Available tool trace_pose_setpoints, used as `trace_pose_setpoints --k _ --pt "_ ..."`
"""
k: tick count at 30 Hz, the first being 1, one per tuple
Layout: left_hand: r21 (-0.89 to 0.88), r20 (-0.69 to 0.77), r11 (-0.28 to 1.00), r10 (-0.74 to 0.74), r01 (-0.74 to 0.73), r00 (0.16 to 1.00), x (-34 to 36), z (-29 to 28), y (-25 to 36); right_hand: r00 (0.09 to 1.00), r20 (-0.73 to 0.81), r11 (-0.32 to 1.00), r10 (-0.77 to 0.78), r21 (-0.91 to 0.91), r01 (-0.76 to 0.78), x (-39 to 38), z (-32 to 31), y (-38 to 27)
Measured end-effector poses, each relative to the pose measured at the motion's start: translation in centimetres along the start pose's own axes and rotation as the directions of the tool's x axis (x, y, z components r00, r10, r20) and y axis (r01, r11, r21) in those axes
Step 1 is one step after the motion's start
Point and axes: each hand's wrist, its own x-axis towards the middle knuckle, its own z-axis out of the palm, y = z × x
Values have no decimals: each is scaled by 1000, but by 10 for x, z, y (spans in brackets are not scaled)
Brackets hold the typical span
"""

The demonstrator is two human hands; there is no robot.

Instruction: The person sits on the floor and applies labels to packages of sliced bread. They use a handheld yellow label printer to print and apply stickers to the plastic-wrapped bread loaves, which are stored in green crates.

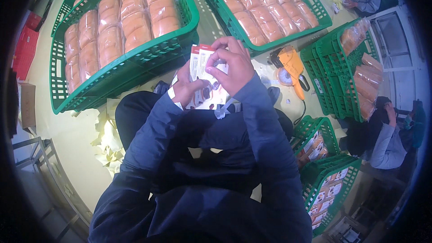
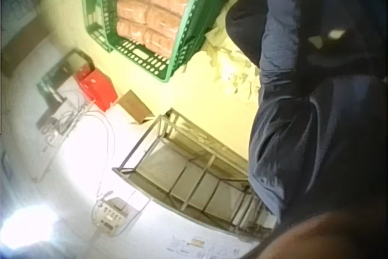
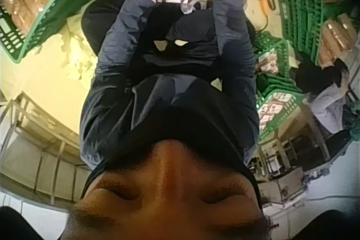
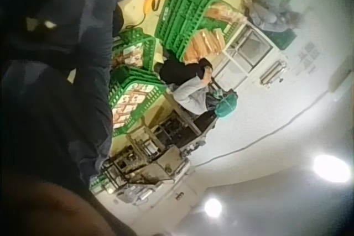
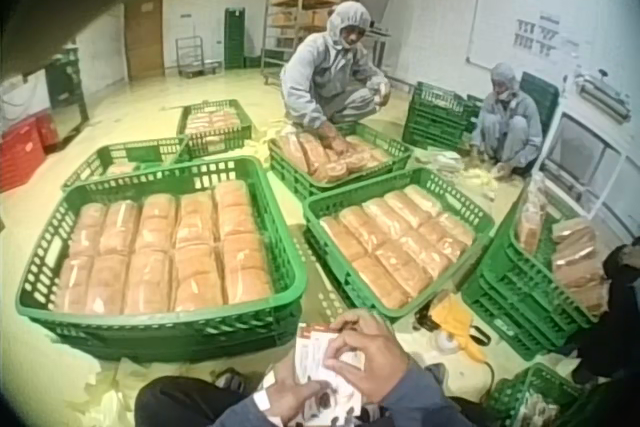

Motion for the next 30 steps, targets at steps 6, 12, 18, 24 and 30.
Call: trace_pose_setpoints --k 6,12,18,24,30 --pt "-3 -52 1000 3 -3 999 4 0 -5 844 -261 836 468 442 -326 -9 26 6" --pt "149 -189 983 135 -108 973 4 0 -3 789 -133 580 600 751 -315 -30 44 24" --pt "-119 -247 977 144 -178 958 9 -2 4 702 -33 436 712 804 -404 -48 44 87" --pt "-19 -195 993 111 -117 974 11 -8 -12 811 -257 732 525 623 -277 -22 21 28" --pt "651 -59 729 325 -211 944 10 -6 -35 997 -6 929 71 364 -64 -10 25 -34"
